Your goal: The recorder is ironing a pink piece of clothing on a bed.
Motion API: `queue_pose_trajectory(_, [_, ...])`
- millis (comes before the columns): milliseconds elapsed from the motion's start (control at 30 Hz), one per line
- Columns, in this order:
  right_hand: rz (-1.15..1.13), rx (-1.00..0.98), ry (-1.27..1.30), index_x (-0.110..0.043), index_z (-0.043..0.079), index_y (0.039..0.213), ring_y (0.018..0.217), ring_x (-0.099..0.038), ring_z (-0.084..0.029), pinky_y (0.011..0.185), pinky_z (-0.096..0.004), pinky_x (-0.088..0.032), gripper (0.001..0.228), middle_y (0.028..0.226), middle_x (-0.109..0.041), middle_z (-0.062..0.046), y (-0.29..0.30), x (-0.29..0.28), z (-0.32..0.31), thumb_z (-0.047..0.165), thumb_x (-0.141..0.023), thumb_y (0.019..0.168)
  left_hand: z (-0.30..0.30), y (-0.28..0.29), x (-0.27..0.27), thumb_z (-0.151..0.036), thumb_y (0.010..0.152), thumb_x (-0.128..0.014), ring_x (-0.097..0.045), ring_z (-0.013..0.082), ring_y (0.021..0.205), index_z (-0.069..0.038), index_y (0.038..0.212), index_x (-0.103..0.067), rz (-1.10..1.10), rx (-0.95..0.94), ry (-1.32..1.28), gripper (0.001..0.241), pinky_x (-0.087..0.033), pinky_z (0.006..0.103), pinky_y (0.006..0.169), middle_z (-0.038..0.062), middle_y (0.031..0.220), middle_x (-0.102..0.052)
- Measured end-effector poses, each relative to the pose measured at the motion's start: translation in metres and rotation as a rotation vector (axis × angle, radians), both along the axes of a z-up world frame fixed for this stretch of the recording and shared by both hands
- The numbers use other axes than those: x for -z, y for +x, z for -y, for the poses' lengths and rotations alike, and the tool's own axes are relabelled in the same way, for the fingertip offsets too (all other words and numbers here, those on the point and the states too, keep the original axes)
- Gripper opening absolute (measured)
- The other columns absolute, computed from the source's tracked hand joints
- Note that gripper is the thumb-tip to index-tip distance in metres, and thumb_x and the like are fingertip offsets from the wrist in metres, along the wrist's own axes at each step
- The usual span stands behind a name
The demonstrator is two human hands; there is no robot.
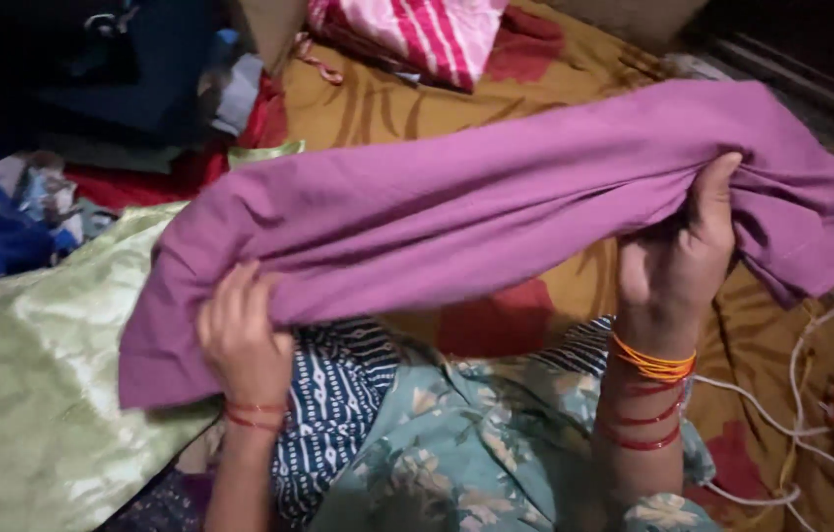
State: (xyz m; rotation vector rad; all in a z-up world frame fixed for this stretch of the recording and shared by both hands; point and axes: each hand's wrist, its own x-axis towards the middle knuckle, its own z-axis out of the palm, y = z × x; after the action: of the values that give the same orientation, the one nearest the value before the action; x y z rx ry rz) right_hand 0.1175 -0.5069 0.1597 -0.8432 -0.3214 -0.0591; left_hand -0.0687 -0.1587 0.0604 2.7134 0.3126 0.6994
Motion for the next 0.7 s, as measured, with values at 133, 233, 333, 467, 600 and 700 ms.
queue_pose_trajectory(133, [-0.044, 0.078, -0.043, -0.056, 0.004, 0.143, 0.137, -0.057, -0.019, 0.126, -0.039, -0.040, 0.039, 0.145, -0.063, -0.006, -0.002, 0.019, 0.027, 0.033, -0.053, 0.117, -0.038, 0.059, -0.018, 0.011, 0.074, -0.058, -0.063, 0.0408, 0.114, -0.004, 0.125, -0.067, 0.024, -0.032, -0.044, 0.053, -0.046, 0.0523, 0.103, 0.019, 0.120, -0.068])
queue_pose_trajectory(233, [-0.123, 0.121, -0.049, -0.056, 0.004, 0.143, 0.139, -0.058, -0.020, 0.128, -0.041, -0.041, 0.041, 0.145, -0.063, -0.007, -0.001, 0.042, 0.045, 0.033, -0.053, 0.114, -0.085, 0.108, -0.020, 0.012, 0.076, -0.053, -0.063, 0.0458, 0.109, -0.003, 0.121, -0.067, 0.170, 0.033, 0.062, 0.050, -0.049, 0.0537, 0.096, 0.022, 0.112, -0.067])
queue_pose_trajectory(333, [-0.169, 0.135, -0.032, -0.057, 0.003, 0.142, 0.137, -0.059, -0.021, 0.126, -0.041, -0.041, 0.042, 0.143, -0.063, -0.008, 0.007, 0.064, 0.058, 0.034, -0.054, 0.112, -0.121, 0.159, -0.031, 0.010, 0.084, -0.057, -0.066, 0.0437, 0.103, -0.007, 0.109, -0.071, 0.141, 0.079, 0.059, 0.033, -0.051, 0.0530, 0.089, 0.019, 0.104, -0.069])
queue_pose_trajectory(467, [-0.289, 0.103, 0.003, -0.058, 0.003, 0.138, 0.132, -0.061, -0.022, 0.121, -0.042, -0.045, 0.041, 0.139, -0.064, -0.009, 0.022, 0.090, 0.066, 0.032, -0.057, 0.109, -0.149, 0.225, -0.039, 0.010, 0.080, -0.061, -0.067, 0.0417, 0.097, -0.007, 0.104, -0.071, 0.179, 0.227, 0.199, 0.031, -0.053, 0.0494, 0.084, 0.019, 0.099, -0.069])
queue_pose_trajectory(600, [-0.349, 0.127, 0.066, -0.060, 0.005, 0.134, 0.127, -0.063, -0.024, 0.115, -0.045, -0.051, 0.037, 0.136, -0.065, -0.009, 0.033, 0.099, 0.069, 0.030, -0.060, 0.106, -0.185, 0.269, -0.036, 0.013, 0.080, -0.059, -0.067, 0.0418, 0.099, 0.001, 0.110, -0.068, 0.384, 0.242, 0.255, 0.033, -0.054, 0.0458, 0.084, 0.020, 0.105, -0.068])
queue_pose_trajectory(700, [-0.374, 0.185, 0.061, -0.060, 0.006, 0.133, 0.124, -0.065, -0.023, 0.111, -0.044, -0.052, 0.036, 0.133, -0.066, -0.008, 0.035, 0.110, 0.084, 0.030, -0.062, 0.106, -0.161, 0.250, -0.041, 0.010, 0.085, -0.062, -0.066, 0.0427, 0.098, 0.003, 0.113, -0.068, 0.363, 0.214, 0.305, 0.029, -0.053, 0.0467, 0.081, 0.021, 0.107, -0.068])
